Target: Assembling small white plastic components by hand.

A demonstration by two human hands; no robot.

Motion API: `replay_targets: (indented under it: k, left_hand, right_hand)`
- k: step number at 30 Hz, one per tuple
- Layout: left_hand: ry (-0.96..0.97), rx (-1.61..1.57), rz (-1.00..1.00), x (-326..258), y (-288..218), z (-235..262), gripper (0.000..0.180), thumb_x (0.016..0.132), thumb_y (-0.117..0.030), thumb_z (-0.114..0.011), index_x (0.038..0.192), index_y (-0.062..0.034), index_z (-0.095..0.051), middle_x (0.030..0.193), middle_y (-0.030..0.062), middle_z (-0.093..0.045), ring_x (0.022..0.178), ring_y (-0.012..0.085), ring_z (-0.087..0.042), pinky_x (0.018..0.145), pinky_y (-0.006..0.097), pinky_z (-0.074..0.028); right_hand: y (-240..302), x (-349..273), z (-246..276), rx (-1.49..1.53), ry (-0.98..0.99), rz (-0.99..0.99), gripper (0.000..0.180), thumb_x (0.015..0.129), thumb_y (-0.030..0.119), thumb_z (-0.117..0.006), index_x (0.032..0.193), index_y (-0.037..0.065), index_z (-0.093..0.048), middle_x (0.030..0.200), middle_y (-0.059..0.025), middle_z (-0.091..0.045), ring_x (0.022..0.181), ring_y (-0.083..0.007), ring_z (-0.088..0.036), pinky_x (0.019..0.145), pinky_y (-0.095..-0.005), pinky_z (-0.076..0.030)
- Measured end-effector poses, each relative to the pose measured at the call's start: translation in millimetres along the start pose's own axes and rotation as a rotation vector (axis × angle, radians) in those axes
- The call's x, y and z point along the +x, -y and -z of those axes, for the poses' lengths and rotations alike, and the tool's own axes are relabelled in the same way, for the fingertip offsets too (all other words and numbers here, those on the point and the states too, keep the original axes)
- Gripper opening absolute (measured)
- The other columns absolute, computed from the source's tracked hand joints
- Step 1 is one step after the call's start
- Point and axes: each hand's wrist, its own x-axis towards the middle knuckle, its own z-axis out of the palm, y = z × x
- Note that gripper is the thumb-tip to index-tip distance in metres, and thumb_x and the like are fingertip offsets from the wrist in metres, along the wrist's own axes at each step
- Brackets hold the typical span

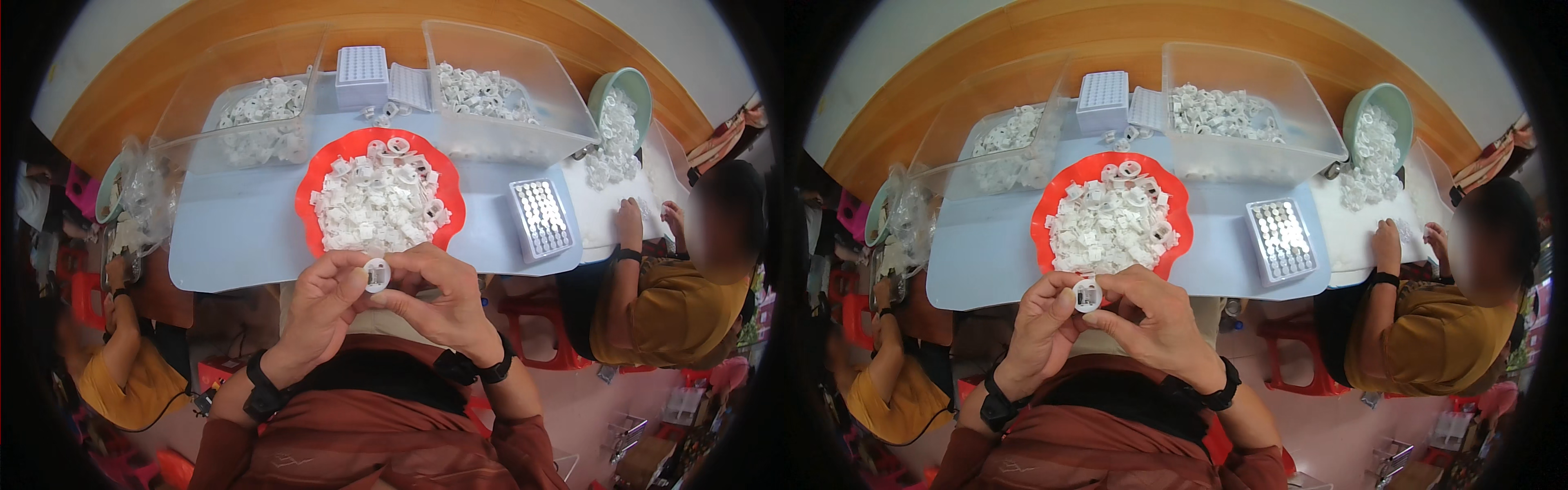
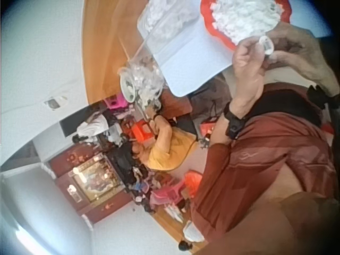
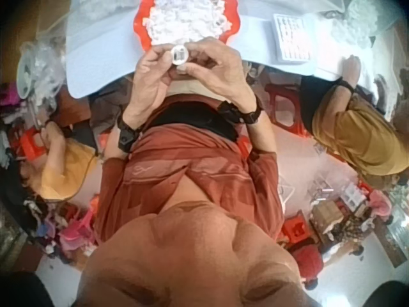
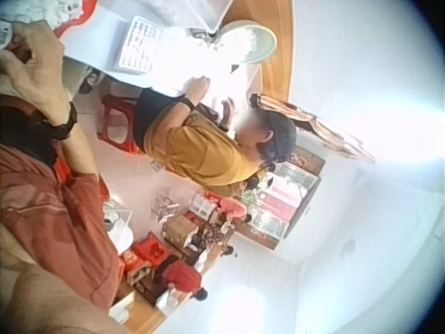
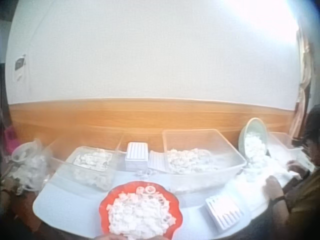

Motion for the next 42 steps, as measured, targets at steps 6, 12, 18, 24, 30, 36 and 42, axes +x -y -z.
replay_targets:
  k: [6,12,18,24,30,36,42]
  left_hand:
    - [-0.018,0.026,-0.015,-1.1,0.8,-2.5,0.022,0.099,-0.014,-0.063,0.117,-0.0019,-0.061,0.114,0.0096,-0.066,0.104,0.0164,-0.066,0.090,0.035,-0.058]
    - [-0.053,0.053,-0.006,-2.6,1.0,-2.9,0.024,0.098,-0.017,-0.065,0.116,-0.0025,-0.060,0.112,0.0107,-0.067,0.096,0.0165,-0.068,0.083,0.033,-0.060]
    - [0.002,-0.006,0.024,-2.9,0.2,-3.8,0.017,0.098,-0.010,-0.064,0.114,-0.0042,-0.063,0.112,0.0070,-0.067,0.100,0.0129,-0.065,0.084,0.031,-0.059]
    - [0.020,-0.004,0.042,-1.6,3.5,-7.6,0.018,0.097,-0.009,-0.065,0.114,-0.0025,-0.063,0.107,0.0082,-0.069,0.095,0.0127,-0.066,0.083,0.031,-0.059]
    - [-0.004,0.021,0.048,-2.9,3.7,-10.1,0.019,0.097,-0.008,-0.065,0.114,-0.0010,-0.063,0.107,0.0087,-0.069,0.094,0.0128,-0.067,0.083,0.030,-0.059]
    - [-0.007,0.024,0.067,-2.7,6.6,-11.5,0.019,0.096,-0.007,-0.066,0.113,-0.0002,-0.063,0.106,0.0086,-0.069,0.092,0.0126,-0.067,0.082,0.030,-0.059]
    - [-0.007,0.037,0.078,-3.2,9.0,-13.9,0.018,0.095,-0.006,-0.066,0.112,0.0009,-0.064,0.104,0.0088,-0.069,0.089,0.0131,-0.066,0.080,0.029,-0.058]
  right_hand:
    - [7.0,0.4,12.2,-0.075,0.030,0.013,0.034,0.080,0.004,-0.081,0.113,0.003,-0.070,0.092,-0.0089,-0.067,0.067,-0.0143,-0.063,0.057,-0.0264,-0.050]
    - [7.0,-2.4,57.8,-0.378,-0.140,0.030,0.025,0.083,-0.002,-0.075,0.107,0.004,-0.070,0.093,-0.0108,-0.068,0.072,-0.0202,-0.067,0.060,-0.0283,-0.052]
    - [-2.4,-12.9,131.2,-0.859,-0.354,-0.199,0.014,0.085,0.001,-0.068,0.099,0.002,-0.071,0.093,-0.0116,-0.067,0.068,-0.0260,-0.063,0.064,-0.0337,-0.050]
    - [-19.8,-20.5,165.7,-0.997,-0.259,-0.295,0.017,0.086,0.008,-0.069,0.102,0.005,-0.073,0.090,-0.0111,-0.066,0.073,-0.0298,-0.063,0.068,-0.0384,-0.049]
    - [-18.3,-13.7,160.8,-1.076,-0.201,-0.379,0.018,0.087,0.014,-0.069,0.103,0.010,-0.075,0.091,-0.0106,-0.066,0.081,-0.0321,-0.065,0.072,-0.0400,-0.050]
    - [-24.1,-12.6,161.3,-1.114,-0.166,-0.368,0.017,0.088,0.017,-0.068,0.102,0.014,-0.076,0.090,-0.0094,-0.066,0.080,-0.0319,-0.066,0.071,-0.0408,-0.051]
    - [-31.0,-12.8,161.8,-1.144,-0.169,-0.308,0.014,0.090,0.020,-0.066,0.099,0.014,-0.076,0.090,-0.0081,-0.066,0.079,-0.0331,-0.066,0.069,-0.0418,-0.051]
